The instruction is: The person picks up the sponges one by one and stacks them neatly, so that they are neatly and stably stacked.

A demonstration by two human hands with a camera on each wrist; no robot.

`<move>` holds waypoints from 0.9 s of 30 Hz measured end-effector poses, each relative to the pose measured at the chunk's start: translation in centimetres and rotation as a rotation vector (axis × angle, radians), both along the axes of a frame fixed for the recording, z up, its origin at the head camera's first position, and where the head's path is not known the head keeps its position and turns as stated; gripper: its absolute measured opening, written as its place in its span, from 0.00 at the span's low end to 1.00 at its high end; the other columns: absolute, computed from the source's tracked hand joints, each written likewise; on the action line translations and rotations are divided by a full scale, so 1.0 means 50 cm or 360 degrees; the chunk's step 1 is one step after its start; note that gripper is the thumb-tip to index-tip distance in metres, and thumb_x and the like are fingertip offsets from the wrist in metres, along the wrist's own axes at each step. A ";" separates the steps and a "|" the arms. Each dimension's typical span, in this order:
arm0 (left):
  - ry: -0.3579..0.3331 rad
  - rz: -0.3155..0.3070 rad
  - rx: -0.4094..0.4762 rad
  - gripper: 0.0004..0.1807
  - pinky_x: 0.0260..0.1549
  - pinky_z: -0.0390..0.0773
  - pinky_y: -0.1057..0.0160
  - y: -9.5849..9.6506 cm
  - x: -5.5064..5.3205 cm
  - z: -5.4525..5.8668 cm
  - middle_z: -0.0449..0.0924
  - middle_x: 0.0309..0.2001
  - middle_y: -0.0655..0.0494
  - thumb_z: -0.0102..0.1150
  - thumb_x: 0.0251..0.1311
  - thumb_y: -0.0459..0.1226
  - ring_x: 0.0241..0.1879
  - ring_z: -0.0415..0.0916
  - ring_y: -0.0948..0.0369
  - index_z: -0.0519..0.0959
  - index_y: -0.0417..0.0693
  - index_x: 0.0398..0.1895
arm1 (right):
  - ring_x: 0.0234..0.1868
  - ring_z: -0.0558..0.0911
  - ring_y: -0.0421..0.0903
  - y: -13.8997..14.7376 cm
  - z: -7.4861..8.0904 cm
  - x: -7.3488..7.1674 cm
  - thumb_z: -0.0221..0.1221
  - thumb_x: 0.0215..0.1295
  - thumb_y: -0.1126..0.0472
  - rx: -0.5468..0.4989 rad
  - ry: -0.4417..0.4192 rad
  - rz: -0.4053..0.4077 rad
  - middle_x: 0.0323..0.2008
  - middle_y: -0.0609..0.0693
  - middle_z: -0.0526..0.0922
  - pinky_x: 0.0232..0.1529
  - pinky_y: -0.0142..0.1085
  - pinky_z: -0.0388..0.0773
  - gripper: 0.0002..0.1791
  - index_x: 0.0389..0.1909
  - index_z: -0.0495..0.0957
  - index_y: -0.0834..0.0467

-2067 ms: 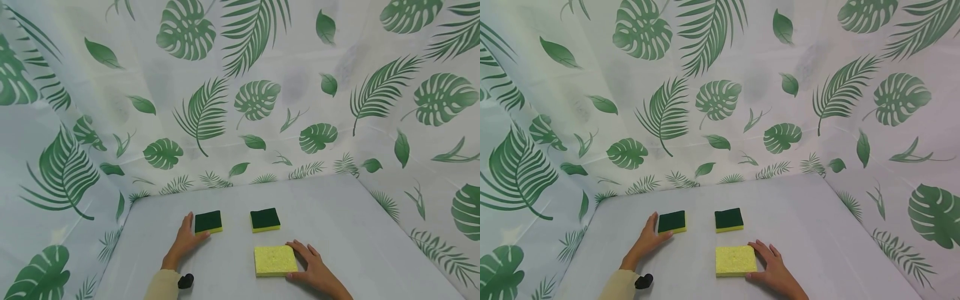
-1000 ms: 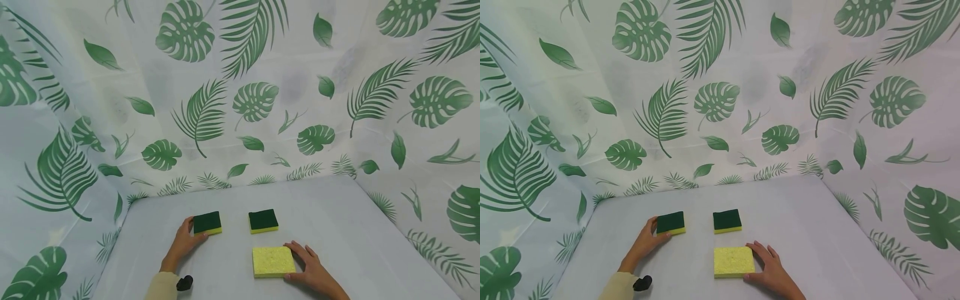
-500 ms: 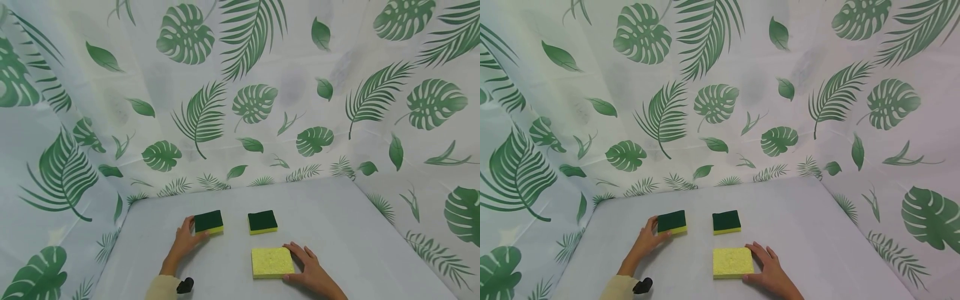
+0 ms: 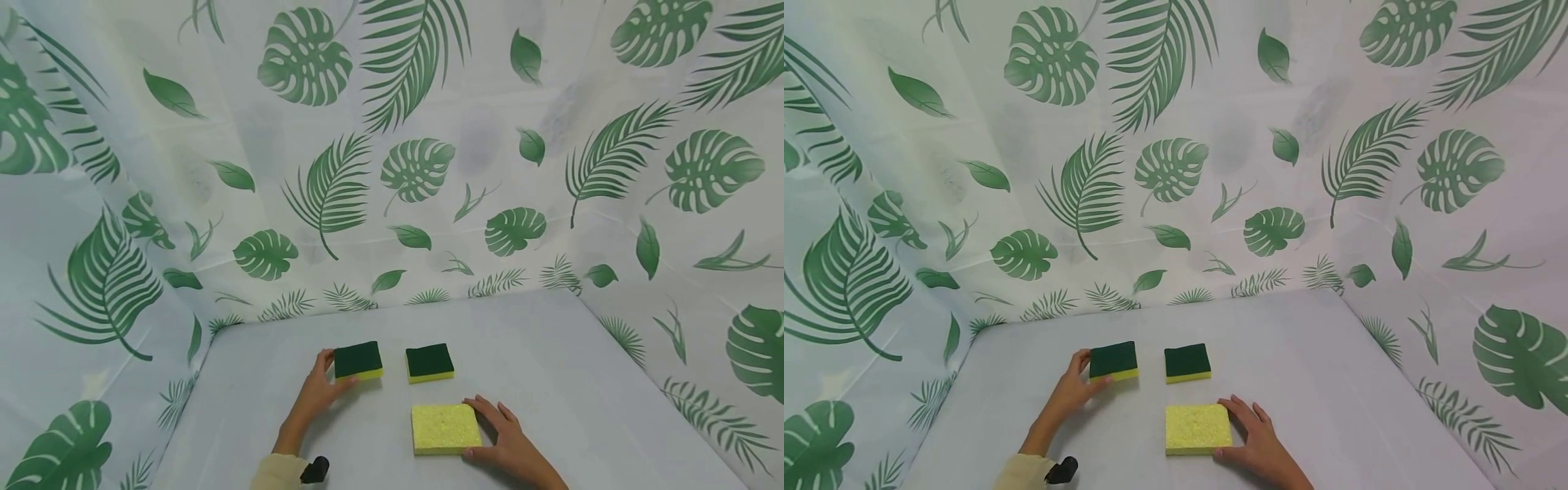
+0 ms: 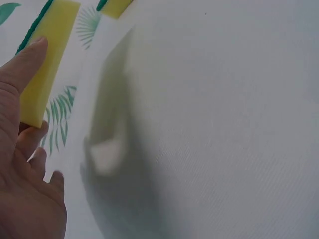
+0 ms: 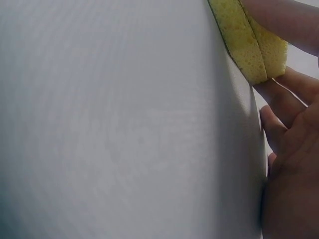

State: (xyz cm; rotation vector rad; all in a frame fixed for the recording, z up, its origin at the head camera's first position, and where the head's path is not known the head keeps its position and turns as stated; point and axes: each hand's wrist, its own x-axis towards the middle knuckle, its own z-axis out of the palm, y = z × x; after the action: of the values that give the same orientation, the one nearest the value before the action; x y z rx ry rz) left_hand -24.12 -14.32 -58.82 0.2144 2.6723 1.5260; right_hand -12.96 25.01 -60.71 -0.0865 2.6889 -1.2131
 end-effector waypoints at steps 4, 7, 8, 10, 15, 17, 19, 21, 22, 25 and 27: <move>-0.0028 -0.0008 0.0042 0.51 0.73 0.59 0.30 0.014 0.010 0.002 0.64 0.77 0.30 0.77 0.62 0.52 0.77 0.59 0.34 0.61 0.37 0.78 | 0.79 0.49 0.80 0.000 0.003 0.001 0.81 0.52 0.42 0.0022 -0.0012 -0.0006 0.79 0.69 0.63 0.72 0.78 0.47 0.53 0.77 0.71 0.53; -0.0004 -0.0023 0.0044 0.51 0.72 0.61 0.30 0.025 0.014 0.004 0.65 0.76 0.29 0.77 0.62 0.52 0.77 0.61 0.34 0.61 0.37 0.78 | 0.78 0.48 0.81 -0.001 0.007 0.002 0.81 0.53 0.42 0.0044 -0.0027 -0.0013 0.79 0.68 0.62 0.69 0.81 0.50 0.53 0.78 0.71 0.52; 0.0004 -0.0027 0.0043 0.50 0.72 0.61 0.30 0.028 0.015 0.005 0.66 0.76 0.30 0.77 0.62 0.52 0.77 0.61 0.35 0.62 0.37 0.78 | 0.78 0.48 0.81 -0.002 0.008 0.002 0.81 0.53 0.42 0.0049 -0.0026 -0.0009 0.79 0.68 0.62 0.69 0.81 0.50 0.52 0.78 0.70 0.52; 0.0014 -0.0029 0.0050 0.50 0.72 0.61 0.30 0.036 0.018 0.007 0.66 0.76 0.30 0.77 0.62 0.53 0.77 0.61 0.35 0.62 0.38 0.77 | 0.79 0.48 0.81 -0.003 0.009 0.003 0.80 0.54 0.41 0.0048 -0.0035 -0.0005 0.80 0.68 0.62 0.69 0.81 0.49 0.52 0.78 0.70 0.52; 0.0026 -0.0035 0.0078 0.49 0.71 0.63 0.30 0.056 0.026 0.015 0.68 0.76 0.34 0.77 0.62 0.53 0.76 0.63 0.36 0.63 0.40 0.77 | 0.79 0.47 0.81 -0.004 0.010 0.003 0.80 0.54 0.42 0.0046 -0.0042 -0.0005 0.80 0.68 0.61 0.69 0.81 0.49 0.52 0.78 0.70 0.52; 0.0024 -0.0035 0.0091 0.49 0.70 0.65 0.31 0.064 0.030 0.017 0.68 0.76 0.35 0.77 0.62 0.54 0.76 0.64 0.36 0.63 0.41 0.77 | 0.79 0.47 0.81 -0.003 0.010 0.003 0.80 0.54 0.42 0.0044 -0.0040 -0.0008 0.80 0.68 0.61 0.68 0.82 0.49 0.52 0.78 0.70 0.52; 0.0015 -0.0036 0.0108 0.49 0.70 0.66 0.32 0.073 0.035 0.019 0.69 0.76 0.36 0.77 0.62 0.54 0.76 0.64 0.35 0.63 0.41 0.78 | 0.79 0.48 0.80 -0.002 0.008 0.003 0.80 0.54 0.42 0.0033 -0.0027 0.0000 0.80 0.68 0.62 0.69 0.81 0.48 0.52 0.78 0.70 0.53; 0.0009 -0.0045 0.0132 0.50 0.69 0.67 0.31 0.080 0.040 0.021 0.69 0.76 0.36 0.77 0.62 0.54 0.75 0.64 0.34 0.63 0.41 0.78 | 0.80 0.49 0.78 0.000 0.006 0.003 0.80 0.54 0.42 0.0017 -0.0008 0.0016 0.79 0.68 0.62 0.72 0.79 0.46 0.52 0.78 0.70 0.54; 0.0009 -0.0054 0.0147 0.50 0.69 0.67 0.31 0.084 0.043 0.021 0.69 0.76 0.36 0.77 0.62 0.54 0.75 0.64 0.34 0.62 0.41 0.78 | 0.80 0.50 0.77 0.001 0.005 0.003 0.81 0.54 0.43 0.0010 0.0005 0.0026 0.79 0.68 0.63 0.73 0.78 0.45 0.52 0.78 0.70 0.54; 0.0016 -0.0084 0.0186 0.50 0.70 0.67 0.32 0.093 0.048 0.020 0.69 0.75 0.37 0.77 0.63 0.53 0.76 0.63 0.34 0.62 0.41 0.78 | 0.81 0.53 0.74 0.004 0.002 0.002 0.81 0.54 0.43 -0.0007 0.0034 0.0047 0.79 0.67 0.64 0.76 0.74 0.42 0.53 0.78 0.70 0.55; 0.0026 -0.0106 0.0200 0.49 0.71 0.66 0.33 0.098 0.051 0.018 0.69 0.75 0.37 0.77 0.63 0.53 0.76 0.63 0.35 0.63 0.41 0.78 | 0.80 0.54 0.74 0.004 0.002 0.002 0.81 0.53 0.43 -0.0005 0.0042 0.0049 0.79 0.67 0.64 0.76 0.74 0.42 0.52 0.77 0.70 0.55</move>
State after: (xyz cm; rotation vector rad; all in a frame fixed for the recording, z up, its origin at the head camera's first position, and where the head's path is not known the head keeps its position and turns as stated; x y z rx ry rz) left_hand -21.56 -9.41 -57.90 0.3197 2.5556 1.6800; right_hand -12.85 25.19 -60.60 -0.1450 2.6978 -1.2161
